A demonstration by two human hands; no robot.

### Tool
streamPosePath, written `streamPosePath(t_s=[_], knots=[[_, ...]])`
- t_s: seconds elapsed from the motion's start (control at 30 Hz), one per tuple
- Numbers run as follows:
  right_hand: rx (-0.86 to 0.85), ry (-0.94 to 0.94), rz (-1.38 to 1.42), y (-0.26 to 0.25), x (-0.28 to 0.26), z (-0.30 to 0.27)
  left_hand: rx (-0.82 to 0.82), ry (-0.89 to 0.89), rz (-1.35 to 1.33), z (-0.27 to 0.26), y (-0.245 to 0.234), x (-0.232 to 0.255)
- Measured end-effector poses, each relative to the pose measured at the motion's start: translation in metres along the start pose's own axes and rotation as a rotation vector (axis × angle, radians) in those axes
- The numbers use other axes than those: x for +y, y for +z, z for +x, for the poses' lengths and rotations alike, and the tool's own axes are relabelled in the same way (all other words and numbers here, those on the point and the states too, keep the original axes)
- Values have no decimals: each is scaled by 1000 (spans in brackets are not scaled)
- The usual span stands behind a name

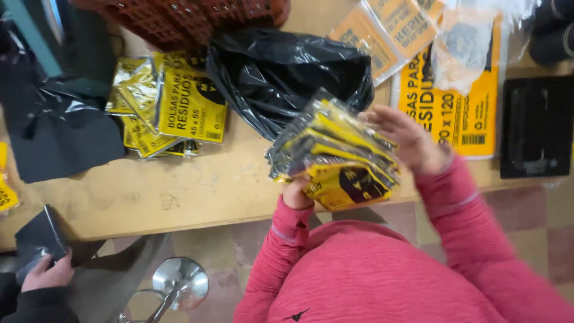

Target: The person sorts yellow plastic packets on a table, organizing them into stacks and placing some into a large black bag.

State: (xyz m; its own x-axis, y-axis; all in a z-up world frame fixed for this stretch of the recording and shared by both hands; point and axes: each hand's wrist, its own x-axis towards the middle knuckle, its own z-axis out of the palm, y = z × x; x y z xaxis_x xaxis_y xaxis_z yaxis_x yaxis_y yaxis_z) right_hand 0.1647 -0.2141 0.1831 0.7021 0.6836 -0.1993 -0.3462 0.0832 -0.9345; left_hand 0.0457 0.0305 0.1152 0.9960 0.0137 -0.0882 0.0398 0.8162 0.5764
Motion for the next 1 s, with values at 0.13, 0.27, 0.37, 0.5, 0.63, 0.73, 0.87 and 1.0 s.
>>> streamPosePath(t_s=[0.13, 0.27, 0.37, 0.5, 0.63, 0.73, 0.87, 1.0], knots=[[286, -127, 366, 33, -9, 39, 105, -15, -197, 37, -12, 15], [152, -233, 268, 4, -24, 91, 179, 22, 11, 64, -35, 52], [-124, -310, 214, -7, -14, 121, 202, 135, 142, 93, -42, 65], [2, -367, 336, 41, 15, 131, 414, 102, 61, 124, -74, 37], [160, -472, 869, 58, 66, 164, 555, 224, 159, 166, -96, 3], [561, -143, 474, 33, 99, 184, 478, 237, 355, 160, -103, 1], [512, 75, 580, -18, 111, 198, 262, 49, 1673, 116, -46, 79], [344, 403, 871, -36, 108, 172, -340, -449, 2370, 68, -51, 56]])
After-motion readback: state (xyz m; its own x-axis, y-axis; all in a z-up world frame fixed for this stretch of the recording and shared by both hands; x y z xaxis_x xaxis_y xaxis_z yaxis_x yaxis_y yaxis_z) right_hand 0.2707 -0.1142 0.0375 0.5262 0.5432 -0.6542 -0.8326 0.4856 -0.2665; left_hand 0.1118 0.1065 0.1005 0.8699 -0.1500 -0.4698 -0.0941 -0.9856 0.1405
